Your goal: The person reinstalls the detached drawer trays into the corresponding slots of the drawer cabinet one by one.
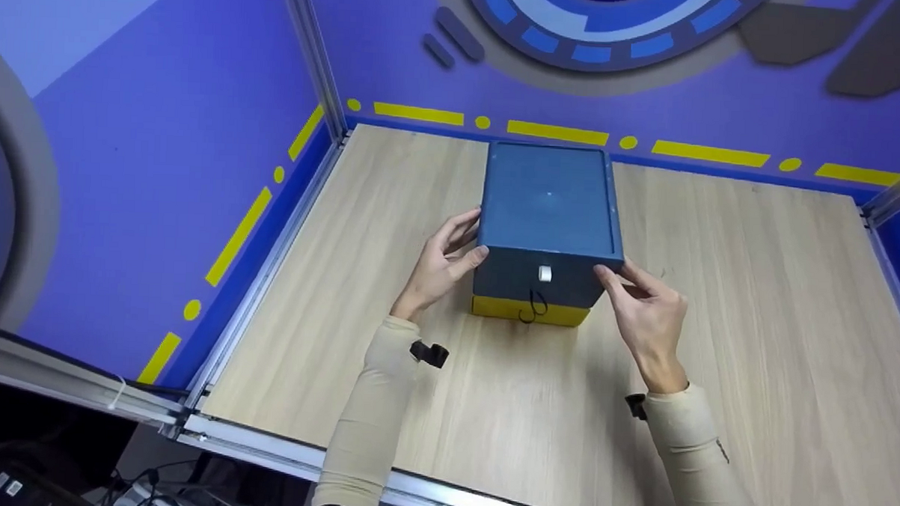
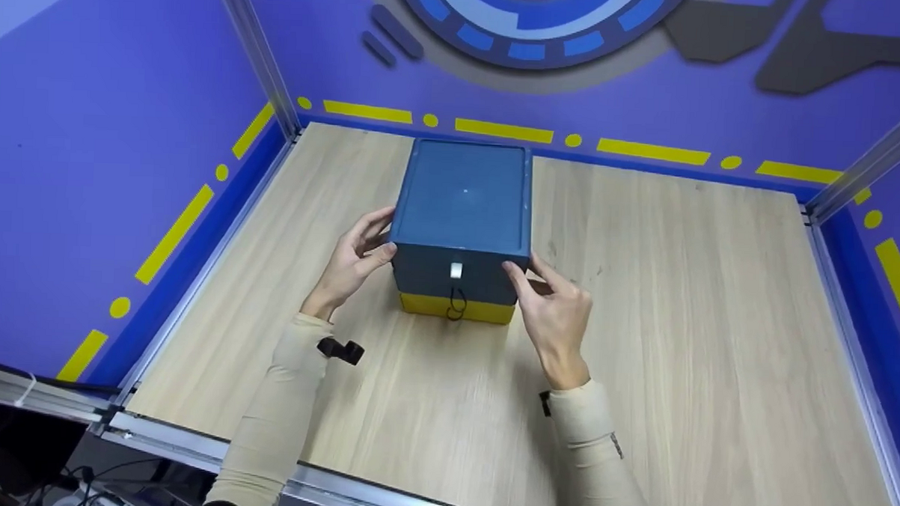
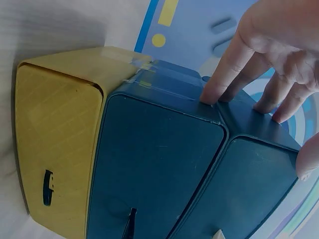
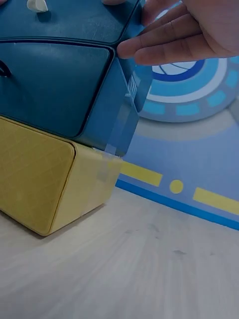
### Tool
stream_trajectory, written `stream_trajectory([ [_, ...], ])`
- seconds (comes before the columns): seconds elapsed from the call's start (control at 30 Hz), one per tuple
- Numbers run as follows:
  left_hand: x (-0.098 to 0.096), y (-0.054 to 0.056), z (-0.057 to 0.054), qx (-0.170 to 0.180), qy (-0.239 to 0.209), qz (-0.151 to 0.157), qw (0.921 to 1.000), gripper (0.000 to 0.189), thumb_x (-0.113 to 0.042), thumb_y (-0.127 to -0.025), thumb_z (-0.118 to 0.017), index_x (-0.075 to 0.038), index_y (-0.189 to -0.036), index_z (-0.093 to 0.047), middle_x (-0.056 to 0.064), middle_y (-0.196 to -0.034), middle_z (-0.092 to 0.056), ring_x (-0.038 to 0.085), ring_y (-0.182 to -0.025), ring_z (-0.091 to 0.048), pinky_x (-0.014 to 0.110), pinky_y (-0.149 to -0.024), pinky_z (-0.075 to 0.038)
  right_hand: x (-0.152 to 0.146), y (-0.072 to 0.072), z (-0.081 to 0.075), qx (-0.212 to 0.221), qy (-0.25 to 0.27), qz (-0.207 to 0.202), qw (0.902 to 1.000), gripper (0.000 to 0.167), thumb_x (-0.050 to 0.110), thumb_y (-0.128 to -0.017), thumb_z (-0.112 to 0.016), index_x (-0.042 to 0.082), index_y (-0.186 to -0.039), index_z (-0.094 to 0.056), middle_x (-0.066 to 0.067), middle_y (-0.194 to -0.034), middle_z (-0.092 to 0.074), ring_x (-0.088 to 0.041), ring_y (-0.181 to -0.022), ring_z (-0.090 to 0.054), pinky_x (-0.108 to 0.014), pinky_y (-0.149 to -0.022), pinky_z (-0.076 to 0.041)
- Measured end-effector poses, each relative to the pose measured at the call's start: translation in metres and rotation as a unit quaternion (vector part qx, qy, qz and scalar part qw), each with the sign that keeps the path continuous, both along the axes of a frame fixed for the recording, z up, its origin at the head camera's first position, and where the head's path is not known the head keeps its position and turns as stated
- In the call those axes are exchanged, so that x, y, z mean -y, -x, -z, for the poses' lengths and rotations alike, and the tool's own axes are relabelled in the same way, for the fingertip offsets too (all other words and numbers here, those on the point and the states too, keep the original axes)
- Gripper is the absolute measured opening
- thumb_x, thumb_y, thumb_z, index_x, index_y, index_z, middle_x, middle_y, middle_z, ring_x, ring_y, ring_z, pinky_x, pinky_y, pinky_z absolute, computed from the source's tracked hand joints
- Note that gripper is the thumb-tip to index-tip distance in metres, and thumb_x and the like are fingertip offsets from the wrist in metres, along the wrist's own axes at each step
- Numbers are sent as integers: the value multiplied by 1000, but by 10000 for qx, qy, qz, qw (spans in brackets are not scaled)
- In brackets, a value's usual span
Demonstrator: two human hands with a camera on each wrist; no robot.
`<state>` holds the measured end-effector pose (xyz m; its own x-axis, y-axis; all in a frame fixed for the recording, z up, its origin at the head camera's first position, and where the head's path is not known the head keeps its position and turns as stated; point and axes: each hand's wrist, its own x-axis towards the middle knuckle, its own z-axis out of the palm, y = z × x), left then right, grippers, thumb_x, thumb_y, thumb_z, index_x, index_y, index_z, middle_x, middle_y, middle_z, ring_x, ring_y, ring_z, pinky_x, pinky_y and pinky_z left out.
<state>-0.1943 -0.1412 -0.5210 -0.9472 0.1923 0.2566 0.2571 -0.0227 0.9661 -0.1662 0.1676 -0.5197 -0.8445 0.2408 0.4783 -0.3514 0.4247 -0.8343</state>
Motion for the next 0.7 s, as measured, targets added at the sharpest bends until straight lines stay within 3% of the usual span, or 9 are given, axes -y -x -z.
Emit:
stream_trajectory([
  [0.3, -5, 2, 0, -55, 8, 213, 9998, 62, -10, -105, -68, -7, -162, -43, 14, -168, -45, 34, -153, -47, 50, -117, -49, -4, -13, -3, -29, 68, -59, 10000, 32, 12, -86, -91, 12, -117, -83, -16, -102, -82, 9, -76, -74, -9, -73, -56],
  [0.53, -6, -1, -1, -87, 88, 190, 9997, 62, -13, -106, -66, -9, -163, -42, 13, -169, -44, 32, -154, -47, 47, -118, -48, -9, -12, -4, 84, -4, -110, 9999, 33, 10, -86, -90, 5, -118, -81, -19, -105, -81, 12, -76, -72, -6, -72, -54],
  [0.63, -4, -7, -3, -119, 520, 56, 9986, 62, -21, -108, -65, -15, -165, -40, 8, -169, -45, 30, -152, -49, 46, -115, -51, -14, -13, -4, 213, -409, -204, 9987, 35, 15, -91, -86, 5, -123, -80, -17, -108, -81, 4, -81, -76, -6, -73, -54],
  [0.7, -2, -13, -4, -155, 1139, -126, 9933, 65, -33, -108, -64, -20, -167, -38, 4, -170, -43, 28, -153, -48, 46, -116, -50, -19, -14, -5, 305, -860, -190, 9957, 37, 20, -93, -85, 6, -126, -79, -16, -113, -81, -9, -88, -80, -14, -77, -59],
])
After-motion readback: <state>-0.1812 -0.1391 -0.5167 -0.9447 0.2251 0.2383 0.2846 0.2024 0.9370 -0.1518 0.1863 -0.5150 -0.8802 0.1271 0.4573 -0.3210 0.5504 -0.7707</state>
